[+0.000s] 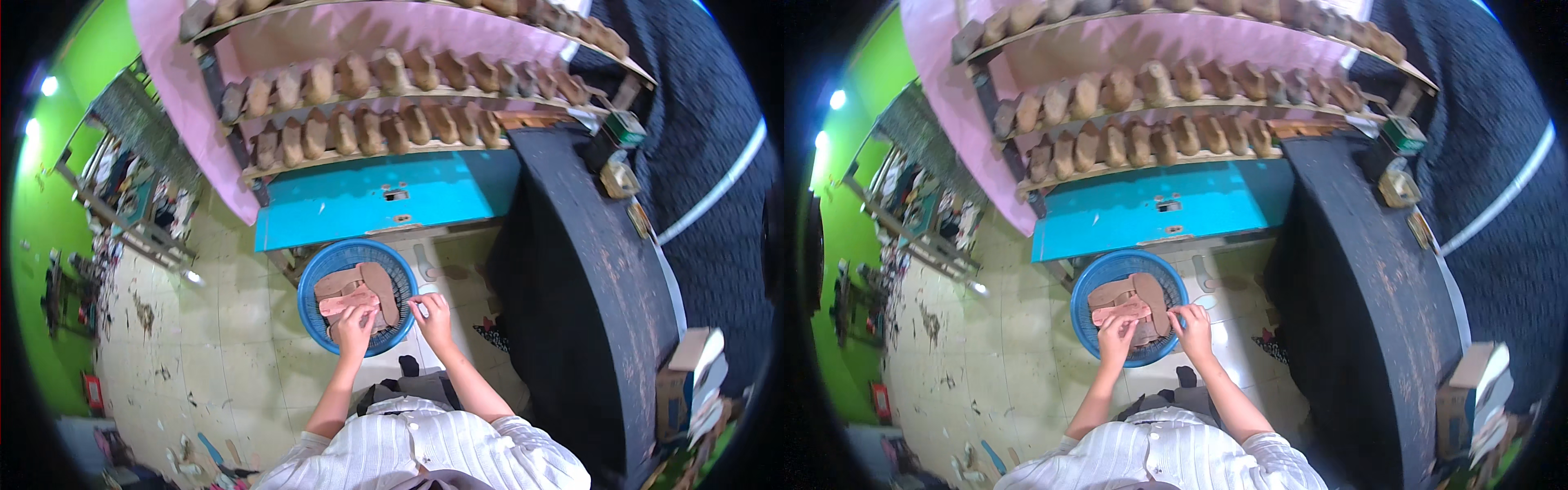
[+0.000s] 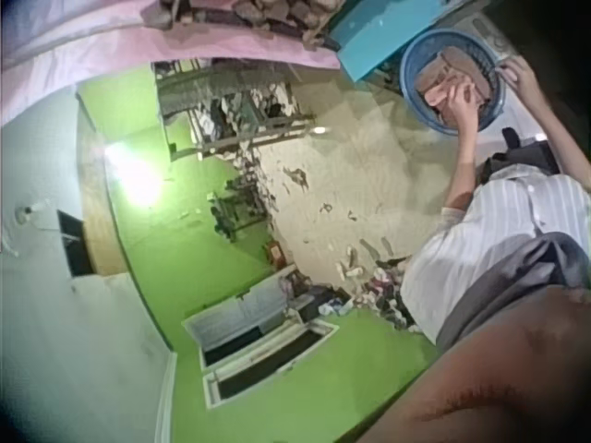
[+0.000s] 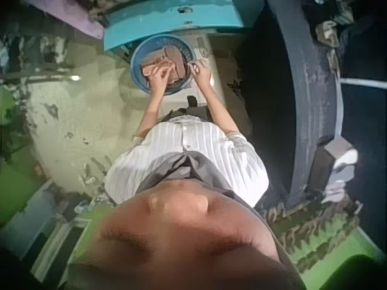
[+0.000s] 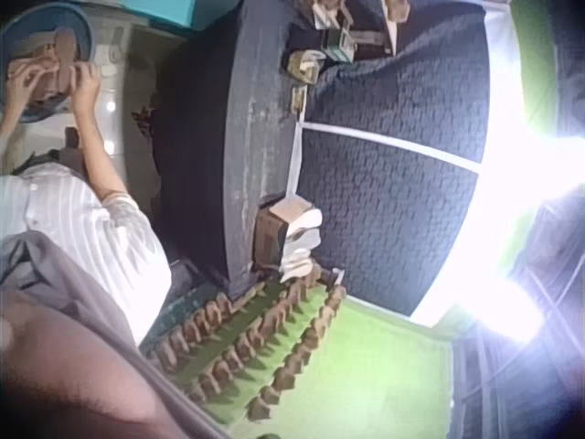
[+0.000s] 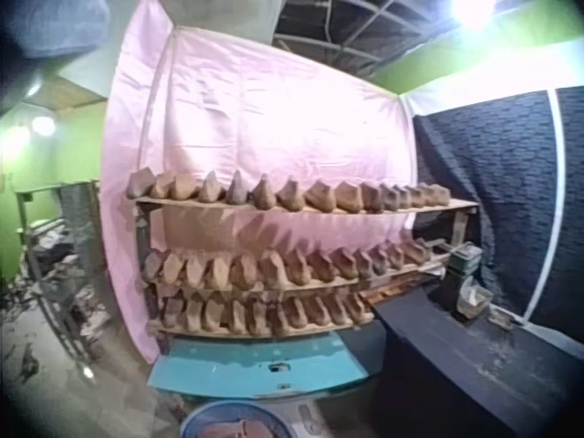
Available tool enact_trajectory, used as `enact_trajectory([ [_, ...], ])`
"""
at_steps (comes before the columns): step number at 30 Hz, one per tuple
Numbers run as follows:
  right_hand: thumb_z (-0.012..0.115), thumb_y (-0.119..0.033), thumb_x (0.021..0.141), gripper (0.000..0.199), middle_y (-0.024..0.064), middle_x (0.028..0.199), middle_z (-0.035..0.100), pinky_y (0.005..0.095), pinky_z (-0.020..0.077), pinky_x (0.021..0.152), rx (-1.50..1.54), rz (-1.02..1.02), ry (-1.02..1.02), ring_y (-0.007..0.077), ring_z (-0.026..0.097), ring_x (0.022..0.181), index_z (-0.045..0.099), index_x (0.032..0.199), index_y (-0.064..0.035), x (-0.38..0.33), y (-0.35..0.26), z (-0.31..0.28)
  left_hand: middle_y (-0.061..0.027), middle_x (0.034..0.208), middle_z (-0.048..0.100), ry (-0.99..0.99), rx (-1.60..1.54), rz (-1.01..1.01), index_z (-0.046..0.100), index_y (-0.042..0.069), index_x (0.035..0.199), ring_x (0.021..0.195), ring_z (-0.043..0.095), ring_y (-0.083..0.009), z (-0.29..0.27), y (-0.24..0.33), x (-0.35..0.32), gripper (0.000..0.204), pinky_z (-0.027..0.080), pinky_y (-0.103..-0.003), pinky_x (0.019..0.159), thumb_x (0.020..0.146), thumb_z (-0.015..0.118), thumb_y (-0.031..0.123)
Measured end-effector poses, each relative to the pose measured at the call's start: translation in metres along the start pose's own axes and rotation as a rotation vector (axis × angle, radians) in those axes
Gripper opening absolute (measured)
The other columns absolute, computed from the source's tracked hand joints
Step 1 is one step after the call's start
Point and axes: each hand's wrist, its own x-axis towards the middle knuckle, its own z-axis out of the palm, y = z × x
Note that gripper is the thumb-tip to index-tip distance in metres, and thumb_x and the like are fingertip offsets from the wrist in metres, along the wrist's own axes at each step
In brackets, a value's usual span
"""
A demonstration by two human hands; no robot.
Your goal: Applying adhesive to the underside of shoe soles using a handheld brush.
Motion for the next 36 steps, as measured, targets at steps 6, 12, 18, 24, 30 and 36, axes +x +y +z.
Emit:
enact_trajectory([
  [6, 0.07, -0.015, 0.074, 0.01, 0.006, 0.08, 0.061, 0.0358, 0.0427, 0.074, -0.098, 0.159, 0.197, 0.025, 0.056, 0.08, 0.066, 0.081, -0.0084, -0.064, -0.005, -0.066, -0.009, 0.075, 0.06, -0.211, -0.084, 0.043, 0.065, 0.003, 0.08, 0.065, 0.059, -0.0216, 0.004, 0.032, -0.021, 0.008, 0.048, -0.032, 0.059, 0.075, 0.069, 0.008],
  [12, 0.075, -0.017, 0.069, 0.013, 0.0047, 0.075, 0.061, 0.035, 0.0432, 0.073, -0.291, 0.344, 0.559, 0.023, 0.056, 0.079, 0.066, 0.074, -0.0085, -0.133, -0.006, -0.166, -0.0073, 0.072, 0.059, -0.479, -0.236, 0.184, 0.066, 0.006, 0.079, 0.064, 0.054, -0.0203, 0.061, 0.065, -0.049, 0.007, 0.045, -0.032, 0.06, 0.074, 0.07, 0.01],
  [18, 0.075, -0.017, 0.068, 0.013, 0.0029, 0.072, 0.061, 0.0346, 0.0431, 0.072, -0.494, 0.484, 0.841, 0.0219, 0.055, 0.077, 0.066, 0.073, -0.0087, -0.203, -0.012, -0.272, -0.0065, 0.074, 0.06, -0.727, -0.342, 0.383, 0.066, 0.007, 0.078, 0.067, 0.054, -0.0209, 0.122, 0.166, -0.077, 0.007, 0.046, -0.033, 0.064, 0.073, 0.07, 0.01],
  [24, 0.076, -0.016, 0.067, 0.014, 0.0023, 0.069, 0.06, 0.0342, 0.0424, 0.07, -0.649, 0.539, 1.035, 0.0213, 0.054, 0.073, 0.065, 0.07, -0.0082, -0.257, 0.001, -0.362, -0.0059, 0.076, 0.06, -0.838, -0.478, 0.58, 0.066, 0.007, 0.078, 0.073, 0.056, -0.0215, 0.197, 0.265, -0.132, 0.007, 0.046, -0.033, 0.066, 0.073, 0.071, 0.01],
  [30, 0.076, -0.017, 0.068, 0.014, 0.0018, 0.067, 0.058, 0.0337, 0.0402, 0.068, -0.791, 0.532, 1.073, 0.0204, 0.053, 0.071, 0.064, 0.07, -0.0085, -0.299, 0.021, -0.456, -0.0056, 0.076, 0.06, -0.908, -0.62, 0.602, 0.066, 0.006, 0.078, 0.073, 0.055, -0.0201, 0.258, 0.363, -0.194, 0.007, 0.046, -0.032, 0.065, 0.074, 0.071, 0.01],
  [36, 0.076, -0.016, 0.068, 0.015, 0.0011, 0.069, 0.058, 0.033, 0.0396, 0.067, -0.908, 0.492, 1.07, 0.0205, 0.054, 0.071, 0.063, 0.07, -0.0092, -0.328, 0.034, -0.546, -0.0053, 0.076, 0.061, -0.943, -0.667, 0.643, 0.067, 0.006, 0.078, 0.073, 0.055, -0.0205, 0.292, 0.432, -0.235, 0.008, 0.045, -0.032, 0.067, 0.073, 0.071, 0.01],
])
